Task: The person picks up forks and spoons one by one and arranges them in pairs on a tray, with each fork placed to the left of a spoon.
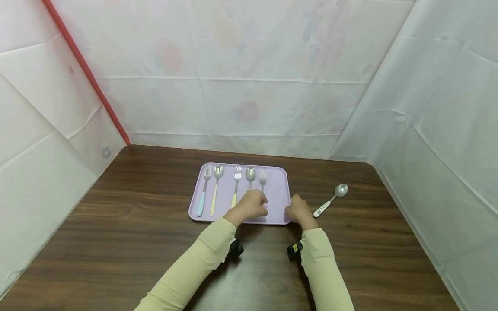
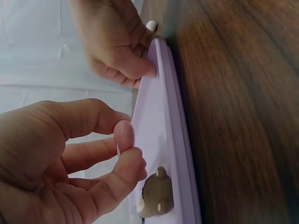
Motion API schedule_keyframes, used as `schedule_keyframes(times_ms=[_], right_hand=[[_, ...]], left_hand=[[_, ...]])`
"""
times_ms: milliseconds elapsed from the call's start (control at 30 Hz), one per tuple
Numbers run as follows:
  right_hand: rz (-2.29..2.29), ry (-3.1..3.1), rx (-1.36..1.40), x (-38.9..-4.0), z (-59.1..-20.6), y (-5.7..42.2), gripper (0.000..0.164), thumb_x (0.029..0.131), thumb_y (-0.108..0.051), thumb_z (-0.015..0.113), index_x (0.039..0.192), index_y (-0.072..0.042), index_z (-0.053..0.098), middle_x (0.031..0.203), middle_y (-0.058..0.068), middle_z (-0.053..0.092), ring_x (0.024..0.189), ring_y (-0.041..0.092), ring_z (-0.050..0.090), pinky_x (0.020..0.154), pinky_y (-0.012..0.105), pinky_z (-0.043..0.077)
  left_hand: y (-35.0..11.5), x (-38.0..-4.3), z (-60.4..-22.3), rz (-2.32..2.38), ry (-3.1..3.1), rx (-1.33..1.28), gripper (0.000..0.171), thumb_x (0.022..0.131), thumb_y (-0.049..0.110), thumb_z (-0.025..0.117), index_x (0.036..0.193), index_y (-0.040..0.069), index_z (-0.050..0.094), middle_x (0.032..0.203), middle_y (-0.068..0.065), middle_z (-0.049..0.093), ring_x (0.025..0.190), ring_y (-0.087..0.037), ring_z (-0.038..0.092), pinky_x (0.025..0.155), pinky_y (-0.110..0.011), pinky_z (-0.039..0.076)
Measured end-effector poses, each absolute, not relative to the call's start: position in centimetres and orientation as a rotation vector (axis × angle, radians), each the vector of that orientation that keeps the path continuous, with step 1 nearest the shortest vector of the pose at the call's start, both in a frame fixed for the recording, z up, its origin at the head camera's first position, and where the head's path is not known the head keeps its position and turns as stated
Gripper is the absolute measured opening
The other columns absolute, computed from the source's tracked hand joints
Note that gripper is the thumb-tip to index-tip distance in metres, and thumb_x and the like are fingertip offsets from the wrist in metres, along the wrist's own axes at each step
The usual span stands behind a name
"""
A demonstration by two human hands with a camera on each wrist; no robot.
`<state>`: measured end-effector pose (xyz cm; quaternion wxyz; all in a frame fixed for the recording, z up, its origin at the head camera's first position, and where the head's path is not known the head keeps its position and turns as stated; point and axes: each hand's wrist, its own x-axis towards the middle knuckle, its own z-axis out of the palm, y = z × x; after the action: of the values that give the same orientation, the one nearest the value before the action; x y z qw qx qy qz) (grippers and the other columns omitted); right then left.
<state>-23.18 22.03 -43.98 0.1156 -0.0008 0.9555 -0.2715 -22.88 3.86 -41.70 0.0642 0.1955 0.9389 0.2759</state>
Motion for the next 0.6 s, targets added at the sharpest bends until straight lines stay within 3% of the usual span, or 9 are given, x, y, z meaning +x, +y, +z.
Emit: schedule_keyframes(times_ms=[133, 300, 400, 600], right_hand=[[-0.791, 2.804, -0.014, -23.2, -44.1, 21.9, 0.013, 0.075, -0.003, 0.051, 0.083, 0.007, 0.054, 0.076, 0.013, 0.052, 0.067, 0.028, 0.051, 0.059, 0.037, 0.044], [-0.789, 2.810, -0.039, -23.2, -44.1, 21.8, 0.012, 0.074, -0.003, 0.051, 0.081, 0.006, 0.054, 0.076, 0.013, 0.051, 0.067, 0.028, 0.051, 0.058, 0.037, 0.043], [-0.780, 2.815, -0.050, -23.2, -44.1, 21.9, 0.011, 0.074, -0.003, 0.051, 0.080, 0.006, 0.054, 0.077, 0.013, 0.051, 0.068, 0.028, 0.051, 0.059, 0.037, 0.044], [-0.738, 2.837, -0.058, -23.4, -44.3, 22.0, 0.008, 0.074, -0.003, 0.050, 0.077, 0.004, 0.054, 0.080, 0.013, 0.050, 0.068, 0.028, 0.050, 0.058, 0.037, 0.043]], left_hand=[[4.3, -22.9, -41.8, 0.752, 2.870, 0.611, 0.026, 0.065, 0.013, 0.074, 0.089, 0.004, 0.072, 0.090, -0.004, 0.069, 0.088, -0.023, 0.062, 0.079, -0.030, 0.044], [4.9, -23.2, -42.1, 0.709, 2.866, 0.612, 0.011, 0.064, 0.010, 0.072, 0.072, 0.007, 0.066, 0.073, 0.000, 0.062, 0.070, -0.018, 0.057, 0.062, -0.026, 0.043], [5.4, -23.4, -42.3, 0.700, 2.854, 0.626, 0.013, 0.064, 0.007, 0.071, 0.065, 0.008, 0.058, 0.066, 0.001, 0.055, 0.063, -0.016, 0.052, 0.055, -0.024, 0.041], [6.5, -23.4, -42.2, 0.599, 2.836, 0.590, 0.013, 0.070, 0.007, 0.070, 0.069, 0.005, 0.058, 0.076, -0.007, 0.055, 0.072, -0.021, 0.053, 0.060, -0.030, 0.044]])
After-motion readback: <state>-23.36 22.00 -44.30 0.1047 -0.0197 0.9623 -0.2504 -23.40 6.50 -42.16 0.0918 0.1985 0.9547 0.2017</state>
